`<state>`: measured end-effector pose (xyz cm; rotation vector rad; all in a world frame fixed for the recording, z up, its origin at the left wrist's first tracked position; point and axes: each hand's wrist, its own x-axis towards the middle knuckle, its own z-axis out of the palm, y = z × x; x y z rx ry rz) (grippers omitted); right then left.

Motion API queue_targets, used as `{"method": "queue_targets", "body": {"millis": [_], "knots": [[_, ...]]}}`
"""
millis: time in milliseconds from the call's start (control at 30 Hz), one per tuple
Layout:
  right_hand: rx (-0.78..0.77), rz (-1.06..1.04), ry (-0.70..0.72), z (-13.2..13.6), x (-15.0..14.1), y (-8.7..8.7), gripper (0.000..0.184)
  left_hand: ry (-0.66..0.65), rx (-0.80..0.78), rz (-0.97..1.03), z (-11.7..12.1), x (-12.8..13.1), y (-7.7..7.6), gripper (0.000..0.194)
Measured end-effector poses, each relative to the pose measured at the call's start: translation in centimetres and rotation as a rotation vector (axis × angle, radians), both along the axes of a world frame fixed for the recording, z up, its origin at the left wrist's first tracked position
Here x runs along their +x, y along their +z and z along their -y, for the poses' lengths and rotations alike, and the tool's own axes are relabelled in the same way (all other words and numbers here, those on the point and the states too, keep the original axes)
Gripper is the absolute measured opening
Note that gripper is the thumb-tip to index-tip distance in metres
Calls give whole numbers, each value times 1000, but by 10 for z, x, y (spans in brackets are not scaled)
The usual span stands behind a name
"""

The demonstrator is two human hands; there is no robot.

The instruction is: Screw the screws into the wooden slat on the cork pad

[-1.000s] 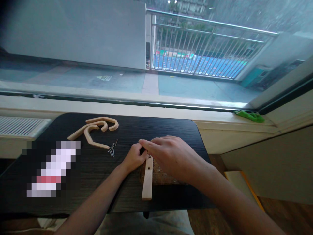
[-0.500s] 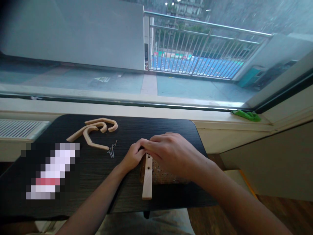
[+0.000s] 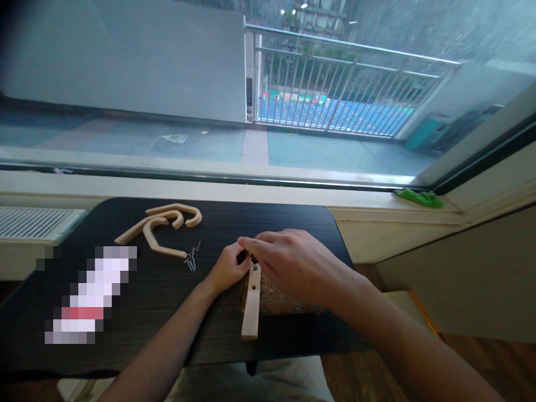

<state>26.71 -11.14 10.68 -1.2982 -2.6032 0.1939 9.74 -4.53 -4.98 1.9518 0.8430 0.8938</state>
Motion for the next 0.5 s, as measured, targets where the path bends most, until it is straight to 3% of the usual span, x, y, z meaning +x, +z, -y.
{"method": "queue_targets", "body": {"millis": [167, 500], "knots": [[-2, -3, -4, 1, 0, 1, 33, -5, -12, -15, -1, 0, 1, 11], [36, 8, 7, 2, -1, 1, 42, -4, -28, -5, 0, 0, 2, 11]]}}
